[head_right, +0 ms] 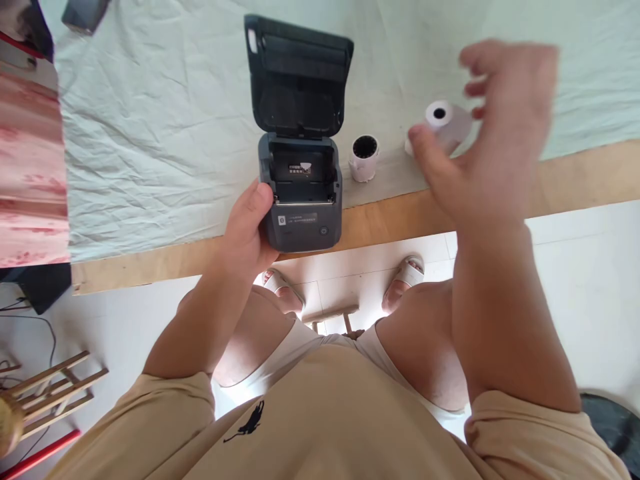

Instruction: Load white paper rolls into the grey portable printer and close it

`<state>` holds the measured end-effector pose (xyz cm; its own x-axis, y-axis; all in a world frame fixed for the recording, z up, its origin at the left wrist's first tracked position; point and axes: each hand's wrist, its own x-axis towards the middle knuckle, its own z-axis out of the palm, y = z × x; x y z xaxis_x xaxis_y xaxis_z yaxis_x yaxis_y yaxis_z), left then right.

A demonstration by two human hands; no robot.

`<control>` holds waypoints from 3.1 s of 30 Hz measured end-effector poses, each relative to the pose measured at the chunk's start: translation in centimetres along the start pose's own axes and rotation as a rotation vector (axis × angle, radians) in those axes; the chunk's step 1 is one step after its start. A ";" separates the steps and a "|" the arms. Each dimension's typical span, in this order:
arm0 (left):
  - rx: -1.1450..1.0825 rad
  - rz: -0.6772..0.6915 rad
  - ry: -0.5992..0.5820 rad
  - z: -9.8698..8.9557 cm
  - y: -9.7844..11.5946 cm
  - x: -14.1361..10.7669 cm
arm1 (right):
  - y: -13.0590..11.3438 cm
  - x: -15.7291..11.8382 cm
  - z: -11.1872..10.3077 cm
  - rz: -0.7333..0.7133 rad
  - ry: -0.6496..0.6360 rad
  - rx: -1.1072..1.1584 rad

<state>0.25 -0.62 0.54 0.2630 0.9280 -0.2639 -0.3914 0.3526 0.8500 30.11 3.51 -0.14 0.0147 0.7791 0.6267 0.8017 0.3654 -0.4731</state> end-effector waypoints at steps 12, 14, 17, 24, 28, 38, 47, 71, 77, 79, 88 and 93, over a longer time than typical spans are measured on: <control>0.065 0.057 0.013 -0.6 -0.4 0.2 | 0.9 0.1 1.5 0.297 -0.196 0.044; 0.054 0.057 0.014 -0.5 -0.5 0.2 | 0.5 0.3 1.3 0.296 -0.251 0.029; 0.045 0.050 0.012 -0.5 -0.4 0.2 | -0.4 0.6 1.3 0.269 -0.212 0.024; 0.009 0.031 -0.023 -0.2 -0.3 0.2 | -7.5 0.9 0.6 -0.061 -0.028 0.392; -0.053 0.044 -0.012 0.4 -0.3 -0.2 | -11.2 0.8 0.9 -0.160 -0.207 0.216; 0.021 -0.028 0.003 0.1 -0.4 -0.3 | -10.5 0.0 2.5 -0.293 -0.151 0.147; 0.104 0.148 -0.042 -0.3 -0.5 0.3 | -10.6 -2.1 2.4 -0.439 -0.117 0.352; 0.101 0.057 0.037 1.6 0.5 -0.3 | -9.0 -1.9 3.3 0.346 -0.483 0.546; 0.036 0.116 -0.008 1.3 0.3 0.2 | -8.5 -1.9 3.6 0.320 -0.472 0.567; 0.002 0.118 -0.016 1.4 0.1 0.4 | -8.2 -2.2 3.8 0.312 -0.470 0.572; 0.007 0.080 0.207 0.9 -0.8 1.1 | -8.2 -3.1 3.5 0.280 -0.411 0.615; 0.002 0.017 0.178 0.7 -0.5 1.0 | -9.8 -2.2 2.6 0.282 -0.189 0.617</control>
<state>1.36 0.05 0.15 0.0956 0.9407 -0.3256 -0.3930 0.3362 0.8559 20.67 -0.48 1.46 0.0234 0.9412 0.3372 0.2968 0.3155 -0.9013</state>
